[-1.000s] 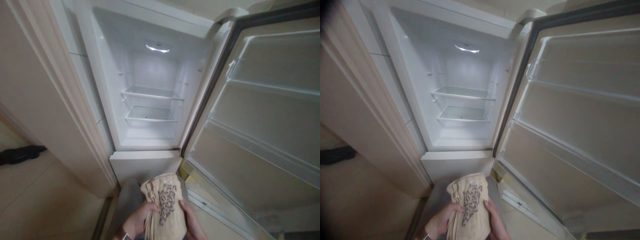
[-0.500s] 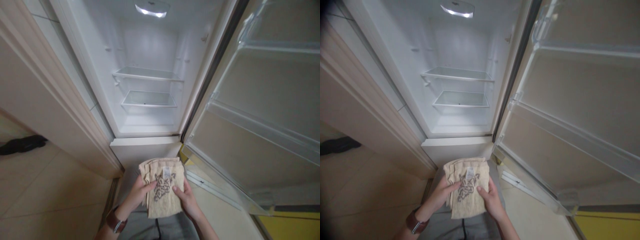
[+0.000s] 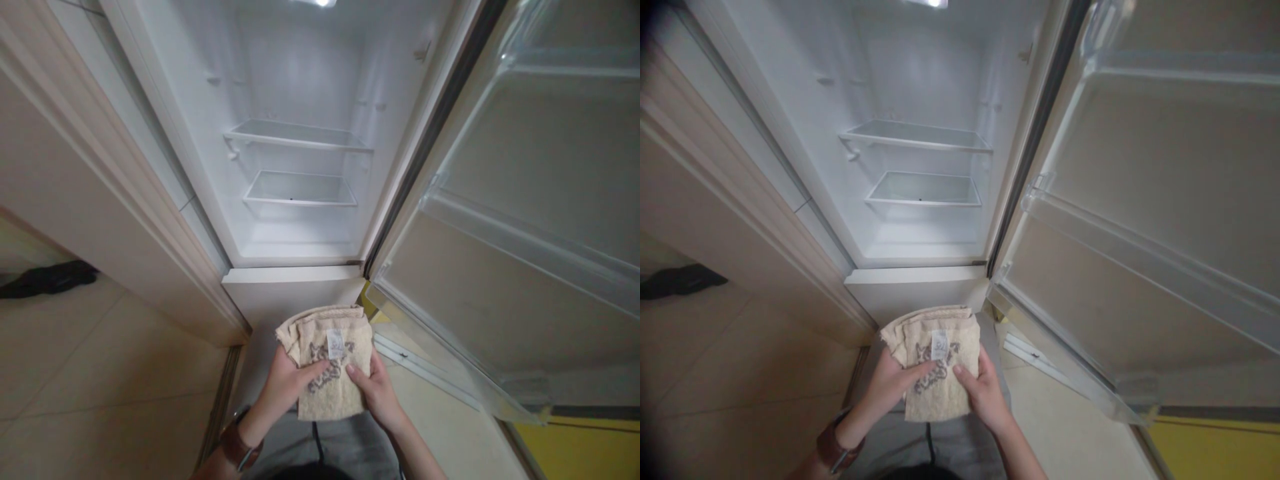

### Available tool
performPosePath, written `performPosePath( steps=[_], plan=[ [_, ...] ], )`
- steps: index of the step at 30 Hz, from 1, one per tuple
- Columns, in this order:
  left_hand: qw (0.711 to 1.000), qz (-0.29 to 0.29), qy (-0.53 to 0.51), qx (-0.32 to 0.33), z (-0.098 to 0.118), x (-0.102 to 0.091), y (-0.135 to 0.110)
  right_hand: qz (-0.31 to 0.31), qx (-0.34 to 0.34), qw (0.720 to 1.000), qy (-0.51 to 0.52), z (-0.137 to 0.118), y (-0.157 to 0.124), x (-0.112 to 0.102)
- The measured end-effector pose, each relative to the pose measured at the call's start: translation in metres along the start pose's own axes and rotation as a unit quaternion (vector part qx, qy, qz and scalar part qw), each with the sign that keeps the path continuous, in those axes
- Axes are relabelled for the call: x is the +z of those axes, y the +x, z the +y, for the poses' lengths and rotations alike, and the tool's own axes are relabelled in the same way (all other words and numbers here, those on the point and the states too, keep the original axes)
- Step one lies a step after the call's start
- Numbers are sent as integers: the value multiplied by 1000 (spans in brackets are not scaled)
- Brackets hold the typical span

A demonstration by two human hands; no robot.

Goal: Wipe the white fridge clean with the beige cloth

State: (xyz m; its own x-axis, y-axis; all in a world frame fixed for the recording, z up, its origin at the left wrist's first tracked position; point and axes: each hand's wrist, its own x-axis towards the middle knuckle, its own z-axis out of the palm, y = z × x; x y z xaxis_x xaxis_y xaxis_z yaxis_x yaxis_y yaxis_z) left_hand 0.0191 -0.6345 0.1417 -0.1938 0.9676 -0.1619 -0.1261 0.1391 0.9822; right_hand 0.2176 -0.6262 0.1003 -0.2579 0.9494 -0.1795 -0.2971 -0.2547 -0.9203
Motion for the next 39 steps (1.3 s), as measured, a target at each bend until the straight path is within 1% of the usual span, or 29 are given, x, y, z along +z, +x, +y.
performPosePath(
  steps=[3, 6, 12, 14, 16, 18, 21, 23, 30, 35, 39],
  plan=[
    [1000, 2, -6, -12, -2, 0, -2, -5, -2, 1000, -4, 2, 1, -2],
    [1000, -4, -12, -7, -4, -2, -2, -10, -1, 1000, -6, 3, 1, -3],
    [1000, 8, 1, 0, -6, -6, -2, -10, 1, 1000, 10, 2, 1, 6],
    [1000, 9, 7, -6, -7, -7, -2, -8, 2, 1000, 15, 2, 1, 8],
    [1000, 13, 11, -12, -9, -8, -2, -8, 5, 1000, 20, 2, -1, 7],
    [1000, 17, 14, -10, -9, -9, -1, -21, 20, 999, 31, 3, -3, 4],
    [1000, -2, 11, -1, -9, -10, -1, -62, 52, 995, 60, 5, -8, -2],
    [1000, -21, 4, 2, -9, -11, -1, -77, 62, 992, 74, 7, -10, -5],
    [997, -79, -7, -6, -2, -12, -5, -70, 63, 992, 84, 7, -10, 0],
    [996, -89, -11, -12, 6, -13, -7, -68, 67, 992, 87, 6, -9, 2],
    [997, -73, -16, -14, 5, -13, -7, -67, 67, 992, 79, 8, -9, 1]
  ],
)
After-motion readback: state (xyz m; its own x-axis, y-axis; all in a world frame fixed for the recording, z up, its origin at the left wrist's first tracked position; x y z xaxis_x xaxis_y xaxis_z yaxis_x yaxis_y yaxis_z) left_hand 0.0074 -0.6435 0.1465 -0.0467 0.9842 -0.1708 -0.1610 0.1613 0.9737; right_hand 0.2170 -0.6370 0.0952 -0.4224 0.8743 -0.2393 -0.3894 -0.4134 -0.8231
